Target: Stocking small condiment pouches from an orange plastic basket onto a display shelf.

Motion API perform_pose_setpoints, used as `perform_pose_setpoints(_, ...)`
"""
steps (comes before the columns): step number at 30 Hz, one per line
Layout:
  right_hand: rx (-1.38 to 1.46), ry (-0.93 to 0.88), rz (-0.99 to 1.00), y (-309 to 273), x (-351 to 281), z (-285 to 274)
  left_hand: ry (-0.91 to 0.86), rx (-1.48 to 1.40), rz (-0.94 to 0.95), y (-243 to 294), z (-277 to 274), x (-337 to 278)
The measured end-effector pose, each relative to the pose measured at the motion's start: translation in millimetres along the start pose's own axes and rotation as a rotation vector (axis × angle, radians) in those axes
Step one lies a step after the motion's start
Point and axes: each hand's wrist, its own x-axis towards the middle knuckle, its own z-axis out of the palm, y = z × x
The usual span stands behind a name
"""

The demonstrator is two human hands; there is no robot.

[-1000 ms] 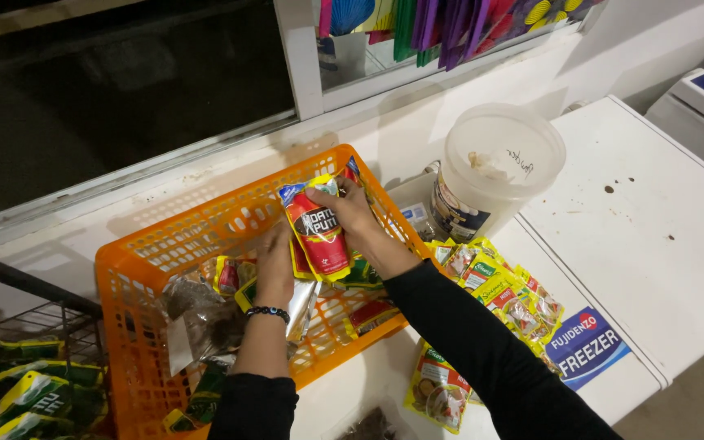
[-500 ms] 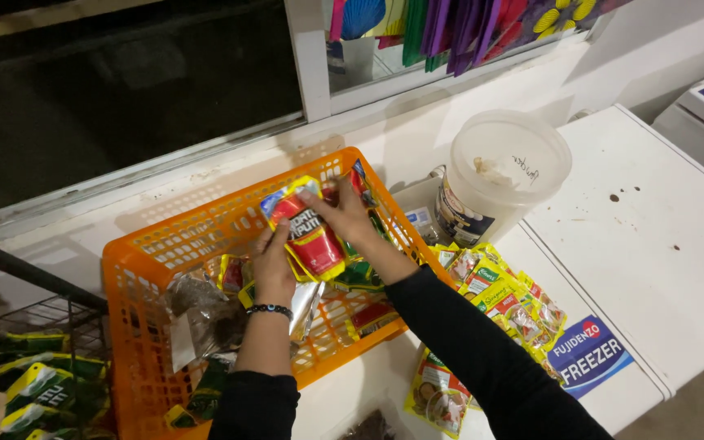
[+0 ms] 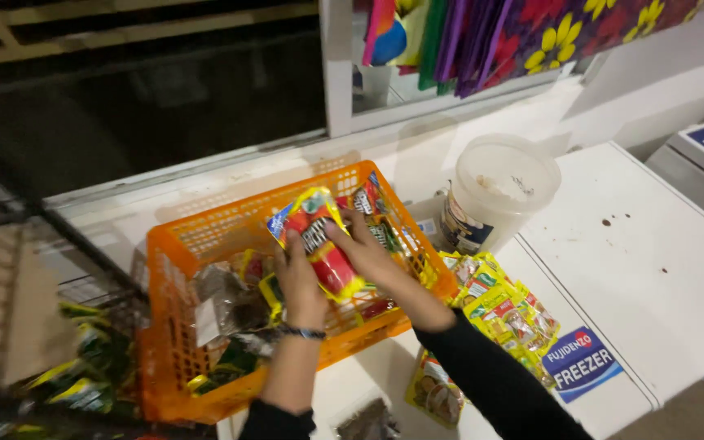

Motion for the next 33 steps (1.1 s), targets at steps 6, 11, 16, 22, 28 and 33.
perform_pose_setpoints(6,0.066,-0.153,-0.325,-144,-110,19,-0.022,0.561,0.731,105,6,-161)
perform_pose_setpoints(11,-0.123,-0.340,-0.518,-274,-180,61,-0.065,0.487,0.815,190,-34,-252)
perform_pose_setpoints(16,-0.632,-0.498,-0.861,-394,-204,147,-0.083,0.295,0.747,307,-71,-291)
perform_pose_setpoints(22,-0.764,-0.219,-1.221,-458,-149,264,-0.191,0.655,1.258,453,-100,-244)
perform_pose_setpoints(28,-0.815,-0.048,-1.063,-444,-89,345,0.005,1.049,1.830,501,-132,-241)
perform_pose_setpoints(33,-0.969,-0.014,-0.859,-415,-68,384,-0.042,1.261,1.258,484,-177,-230)
